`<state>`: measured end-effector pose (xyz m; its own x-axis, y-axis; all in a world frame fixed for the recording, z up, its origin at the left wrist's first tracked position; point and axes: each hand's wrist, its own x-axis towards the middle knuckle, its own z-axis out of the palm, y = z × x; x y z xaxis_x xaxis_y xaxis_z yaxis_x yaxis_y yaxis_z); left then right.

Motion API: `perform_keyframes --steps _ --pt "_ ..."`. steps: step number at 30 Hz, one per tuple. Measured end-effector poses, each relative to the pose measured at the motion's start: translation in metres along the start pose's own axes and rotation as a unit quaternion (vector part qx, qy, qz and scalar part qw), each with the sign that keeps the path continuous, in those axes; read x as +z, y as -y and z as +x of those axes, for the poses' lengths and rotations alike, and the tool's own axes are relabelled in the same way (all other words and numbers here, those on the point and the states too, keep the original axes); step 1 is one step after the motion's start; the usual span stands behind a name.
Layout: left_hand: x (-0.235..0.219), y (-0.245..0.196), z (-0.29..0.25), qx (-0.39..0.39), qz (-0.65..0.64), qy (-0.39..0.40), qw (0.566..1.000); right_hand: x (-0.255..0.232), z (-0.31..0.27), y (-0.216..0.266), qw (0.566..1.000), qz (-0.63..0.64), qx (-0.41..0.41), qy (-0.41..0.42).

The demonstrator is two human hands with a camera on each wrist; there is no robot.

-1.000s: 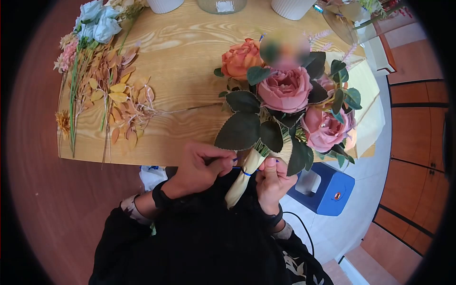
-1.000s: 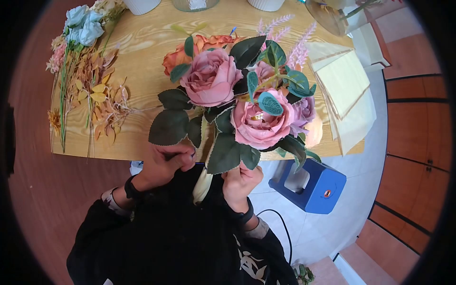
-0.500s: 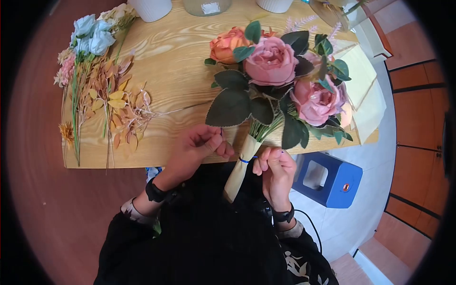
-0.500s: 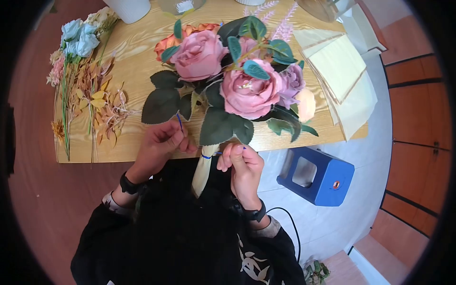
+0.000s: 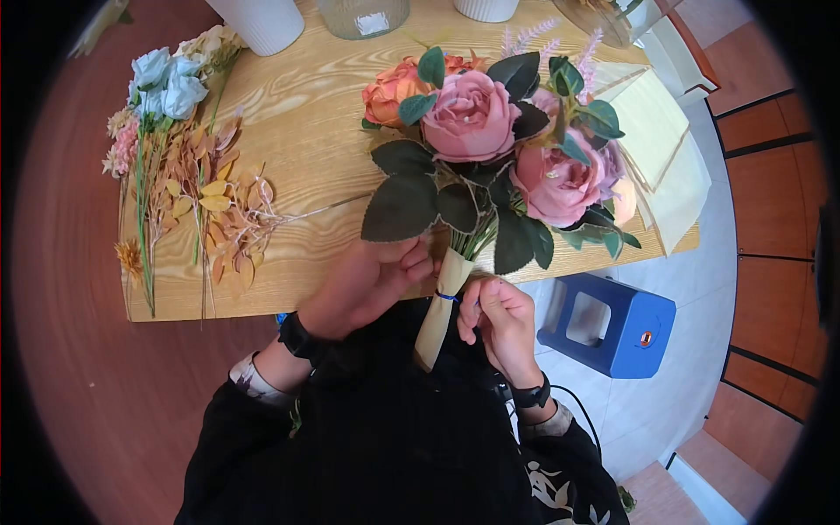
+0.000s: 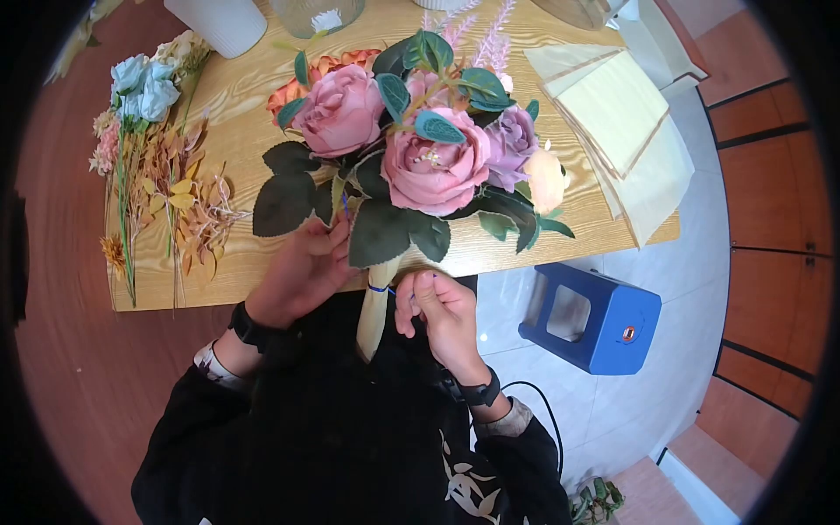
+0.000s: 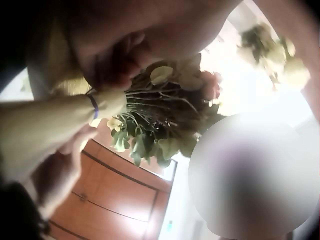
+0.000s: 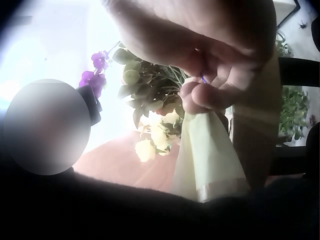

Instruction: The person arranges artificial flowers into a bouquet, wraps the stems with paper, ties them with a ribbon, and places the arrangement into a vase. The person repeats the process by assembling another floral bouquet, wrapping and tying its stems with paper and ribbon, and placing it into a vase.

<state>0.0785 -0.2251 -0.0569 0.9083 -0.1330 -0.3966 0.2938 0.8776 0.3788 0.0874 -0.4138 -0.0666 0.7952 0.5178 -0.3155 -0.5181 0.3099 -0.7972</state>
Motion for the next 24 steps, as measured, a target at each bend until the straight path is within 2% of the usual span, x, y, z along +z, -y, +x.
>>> perform_keyframes --steps 2,4,6,7,9,10,12,13,15,16,18,19,21,23,24 --pt "0.001 0.000 0.001 0.008 0.008 0.004 1.000 0.000 0.001 -0.001 1.000 0.015 0.015 -0.007" --pt "0.001 0.000 0.001 0.016 0.017 0.009 1.000 0.002 0.003 -0.001 0.998 0.038 -0.034 -0.043" --pt "0.001 0.003 -0.002 0.013 0.154 -0.006 0.988 -0.003 0.005 -0.006 0.997 0.024 -0.064 -0.037" --pt "0.004 0.004 -0.004 0.014 0.154 -0.006 0.988 -0.005 0.006 -0.007 0.995 0.010 -0.091 -0.030" --pt "0.011 0.007 -0.011 0.053 0.271 -0.041 0.960 -0.001 0.006 -0.006 0.993 -0.033 -0.105 -0.043" --pt "0.010 0.010 -0.014 0.052 0.271 -0.041 0.960 0.001 0.006 -0.005 0.988 -0.077 -0.117 -0.058" --pt "0.006 0.014 -0.019 0.100 0.351 -0.075 0.928 0.000 0.007 -0.005 0.987 -0.080 -0.124 -0.063" --pt "0.007 0.013 -0.024 0.103 0.348 -0.078 0.929 0.001 0.008 -0.005 0.986 -0.082 -0.130 -0.066" --pt "0.010 0.006 -0.035 0.105 0.414 -0.027 0.904 0.002 0.010 -0.002 0.988 -0.075 -0.117 -0.065" --pt "0.011 0.003 -0.039 0.105 0.412 -0.029 0.905 0.002 0.009 0.000 0.990 -0.069 -0.105 -0.070" --pt "0.014 -0.002 -0.045 0.157 0.540 0.040 0.826 0.000 0.009 -0.005 0.989 -0.071 -0.112 -0.062" --pt "0.016 -0.003 -0.047 0.158 0.537 0.039 0.828 -0.001 0.008 -0.007 0.989 -0.071 -0.121 -0.054" --pt "0.017 -0.005 -0.049 0.184 0.578 0.067 0.792 0.004 0.008 -0.004 0.986 -0.075 -0.132 -0.075" --pt "0.015 -0.002 -0.046 0.210 0.568 0.061 0.794 0.003 0.006 -0.004 0.982 -0.079 -0.143 -0.098" --pt "0.014 -0.001 -0.045 0.235 0.559 0.055 0.793 -0.001 0.005 -0.006 0.975 -0.122 -0.163 -0.091"
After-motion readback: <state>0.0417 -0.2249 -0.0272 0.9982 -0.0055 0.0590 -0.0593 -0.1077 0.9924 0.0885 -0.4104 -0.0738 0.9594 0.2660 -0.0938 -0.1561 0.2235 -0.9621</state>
